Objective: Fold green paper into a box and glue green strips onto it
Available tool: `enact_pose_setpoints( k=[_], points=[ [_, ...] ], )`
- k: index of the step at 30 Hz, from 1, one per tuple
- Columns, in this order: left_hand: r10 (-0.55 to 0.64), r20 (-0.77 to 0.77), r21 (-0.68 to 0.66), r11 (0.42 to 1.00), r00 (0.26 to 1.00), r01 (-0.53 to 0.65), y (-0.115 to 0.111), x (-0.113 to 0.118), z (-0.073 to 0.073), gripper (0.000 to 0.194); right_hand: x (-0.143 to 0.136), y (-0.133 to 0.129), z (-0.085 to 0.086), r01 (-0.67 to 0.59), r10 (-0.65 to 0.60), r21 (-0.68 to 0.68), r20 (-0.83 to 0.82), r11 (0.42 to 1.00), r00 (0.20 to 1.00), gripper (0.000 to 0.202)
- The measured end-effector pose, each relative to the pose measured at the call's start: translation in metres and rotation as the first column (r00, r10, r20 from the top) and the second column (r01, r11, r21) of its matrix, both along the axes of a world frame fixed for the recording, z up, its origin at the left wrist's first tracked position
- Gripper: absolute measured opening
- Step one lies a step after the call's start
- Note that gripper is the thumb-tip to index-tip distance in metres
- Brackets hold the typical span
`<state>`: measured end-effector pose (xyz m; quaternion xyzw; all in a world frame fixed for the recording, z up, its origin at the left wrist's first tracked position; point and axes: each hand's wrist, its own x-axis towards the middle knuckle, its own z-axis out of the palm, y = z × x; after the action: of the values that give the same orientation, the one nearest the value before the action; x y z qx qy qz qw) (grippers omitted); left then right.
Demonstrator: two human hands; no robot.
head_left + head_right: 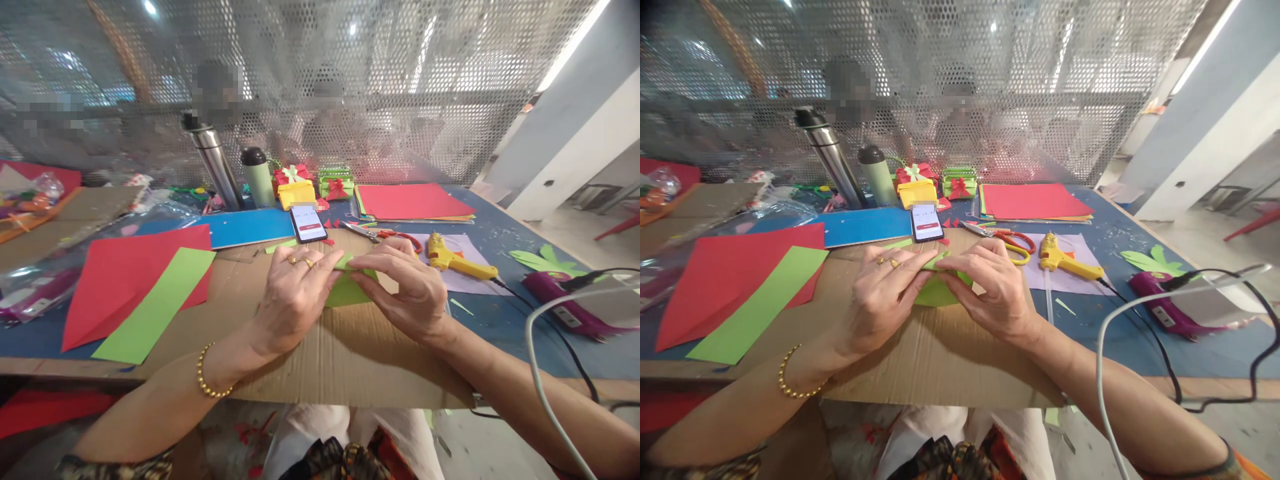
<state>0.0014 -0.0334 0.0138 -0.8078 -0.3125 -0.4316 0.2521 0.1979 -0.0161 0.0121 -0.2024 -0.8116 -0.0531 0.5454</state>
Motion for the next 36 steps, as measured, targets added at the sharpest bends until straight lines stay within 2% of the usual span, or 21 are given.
enact_pose_setpoints(
  k=[5,11,17,19,21,23,26,29,36],
  points=[
    [0.004,-0.011,0.004,1.000,1.000,-0.004,0.000,0.000,0.001,0.016,0.000,-0.001,0.002,0.021,-0.022,0.033,0.026,0.999,0.999,0.013],
    [0.014,-0.014,0.007,1.000,1.000,-0.014,-0.002,0.000,0.001,0.018,0.000,-0.001,0.001,0.043,-0.042,-0.013,0.017,0.999,0.999,0.015],
    [0.011,0.004,-0.005,1.000,1.000,-0.011,-0.001,0.000,-0.001,0.020,0.001,0.000,0.001,0.012,-0.012,-0.007,0.006,1.000,1.000,0.022],
    [0.012,0.005,-0.011,1.000,1.000,-0.012,-0.001,0.000,-0.001,0.022,0.001,0.000,0.001,0.004,-0.005,-0.047,-0.012,0.999,1.000,0.021],
    [0.013,0.000,-0.005,1.000,1.000,-0.013,-0.001,0.000,-0.001,0.022,0.001,-0.001,0.000,-0.014,0.004,-0.153,-0.063,0.988,0.998,0.017],
    [0.017,-0.012,0.012,1.000,1.000,-0.017,-0.001,0.000,0.000,0.021,0.000,-0.001,-0.002,-0.087,0.039,-0.309,-0.157,0.947,0.987,0.009],
    [0.023,-0.031,0.054,0.998,0.999,-0.021,0.000,0.000,0.000,0.019,-0.002,0.000,-0.007,-0.242,0.088,-0.478,-0.322,0.845,0.943,0.002],
    [0.024,-0.035,0.068,0.997,0.999,-0.022,0.000,0.000,-0.001,0.020,-0.004,0.002,-0.008,-0.290,0.065,-0.545,-0.394,0.786,0.917,0.005],
    [0.001,-0.005,-0.010,1.000,1.000,-0.001,-0.002,0.002,-0.001,0.026,-0.007,0.002,-0.004,-0.424,0.058,-0.648,-0.506,0.632,0.861,0.020]
  ],
)
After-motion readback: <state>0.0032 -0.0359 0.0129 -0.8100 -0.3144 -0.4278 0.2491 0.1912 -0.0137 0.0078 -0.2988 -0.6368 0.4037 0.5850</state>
